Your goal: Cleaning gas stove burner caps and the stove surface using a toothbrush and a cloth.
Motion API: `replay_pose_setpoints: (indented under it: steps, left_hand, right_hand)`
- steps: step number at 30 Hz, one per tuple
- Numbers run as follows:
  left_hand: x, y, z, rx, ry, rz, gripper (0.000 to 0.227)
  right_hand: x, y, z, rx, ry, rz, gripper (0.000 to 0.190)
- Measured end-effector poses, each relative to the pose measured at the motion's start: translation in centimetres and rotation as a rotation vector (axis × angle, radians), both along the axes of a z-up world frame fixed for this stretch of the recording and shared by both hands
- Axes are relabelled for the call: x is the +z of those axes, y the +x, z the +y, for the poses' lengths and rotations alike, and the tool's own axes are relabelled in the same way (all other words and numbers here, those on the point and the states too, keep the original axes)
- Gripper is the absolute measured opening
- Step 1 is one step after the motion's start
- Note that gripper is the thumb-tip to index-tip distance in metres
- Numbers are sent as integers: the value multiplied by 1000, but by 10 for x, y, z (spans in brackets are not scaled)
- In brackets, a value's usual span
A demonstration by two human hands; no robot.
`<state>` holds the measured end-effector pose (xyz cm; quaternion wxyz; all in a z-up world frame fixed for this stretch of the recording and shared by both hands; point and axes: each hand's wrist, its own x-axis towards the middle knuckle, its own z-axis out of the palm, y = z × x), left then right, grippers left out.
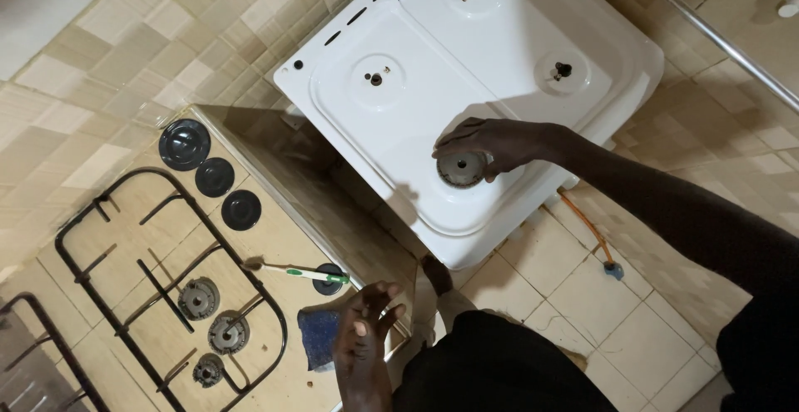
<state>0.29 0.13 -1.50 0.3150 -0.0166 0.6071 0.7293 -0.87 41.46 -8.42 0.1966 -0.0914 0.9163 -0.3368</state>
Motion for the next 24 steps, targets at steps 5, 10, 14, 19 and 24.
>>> replay_pose_setpoints:
  steps: [5, 10, 14, 19, 24]
  left_hand:
    - [9, 2, 8, 7, -52, 12, 78]
    - [89, -7, 53, -62, -430, -207, 49]
    - [69, -13, 74, -136, -421, -67, 56]
    - [-9, -23, 109, -303, -248, 478, 43]
    - [-57, -31, 151, -484, -466, 691, 68]
  right_hand:
    - [1, -1, 0, 64, 72, -6, 104]
    - [1, 1, 1, 71, 85, -35, 102]
    - [2, 10, 4, 14, 53, -51, 103]
    - [-8, 20, 7, -157, -78, -101, 124]
    - [-9, 36, -7, -221, 26, 106, 109]
